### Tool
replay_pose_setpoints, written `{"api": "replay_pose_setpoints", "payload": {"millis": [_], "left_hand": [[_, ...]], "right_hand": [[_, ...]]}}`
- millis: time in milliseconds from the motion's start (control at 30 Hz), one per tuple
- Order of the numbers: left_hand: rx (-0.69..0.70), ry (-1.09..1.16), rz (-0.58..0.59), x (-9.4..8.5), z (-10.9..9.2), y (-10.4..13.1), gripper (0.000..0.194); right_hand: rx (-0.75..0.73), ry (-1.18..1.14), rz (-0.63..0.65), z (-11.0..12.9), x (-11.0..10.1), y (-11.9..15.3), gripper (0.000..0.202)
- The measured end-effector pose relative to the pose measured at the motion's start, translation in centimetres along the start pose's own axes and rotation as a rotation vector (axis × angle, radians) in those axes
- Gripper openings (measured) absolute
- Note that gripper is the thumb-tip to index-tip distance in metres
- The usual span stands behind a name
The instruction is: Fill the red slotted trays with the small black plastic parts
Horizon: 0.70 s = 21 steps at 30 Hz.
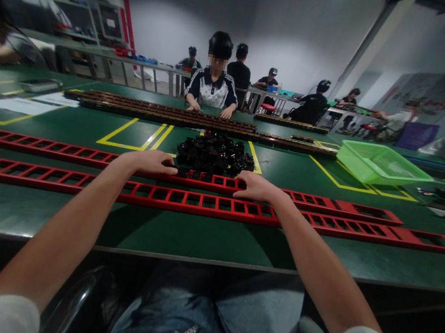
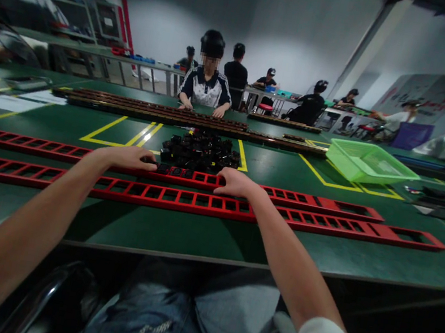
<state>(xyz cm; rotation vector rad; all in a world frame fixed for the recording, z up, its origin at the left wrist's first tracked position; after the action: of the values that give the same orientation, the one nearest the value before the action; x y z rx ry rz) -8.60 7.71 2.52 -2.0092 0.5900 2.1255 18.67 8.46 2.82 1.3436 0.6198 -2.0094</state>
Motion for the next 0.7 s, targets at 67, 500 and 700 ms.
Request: {"api": "replay_pose_setpoints", "payload": {"millis": [67,500,700], "left_hand": [[0.048,0.019,-0.005,0.1,-0.6,-0.4,0.061],[0.012,-0.060,-0.120,1.7,-1.1,-2.9,0.064],[0.015,-0.112,-0.152,1.6,-1.1,-2.7,0.056]], "right_hand": [[-0.015,0.012,0.010,0.6,0.3,-0.2,0.044],[-0.008,-0.017,-0.014,0.5,0.4,-0.7,0.047],[-0.003,-0.035,-0.028,0.5,0.5,-0.6,0.047]]}}
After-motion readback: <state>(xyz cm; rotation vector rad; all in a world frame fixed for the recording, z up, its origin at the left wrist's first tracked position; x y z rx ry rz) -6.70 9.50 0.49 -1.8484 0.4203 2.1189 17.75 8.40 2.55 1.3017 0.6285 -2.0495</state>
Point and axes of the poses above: each hand's wrist, its own y-axis away from the middle knuckle, its own x-axis out of the palm, z = x × y, the point moved 9 cm from there along -y, towards the middle knuckle, and after that the axes turned 13 degrees about -y, right-handed, at the moved point
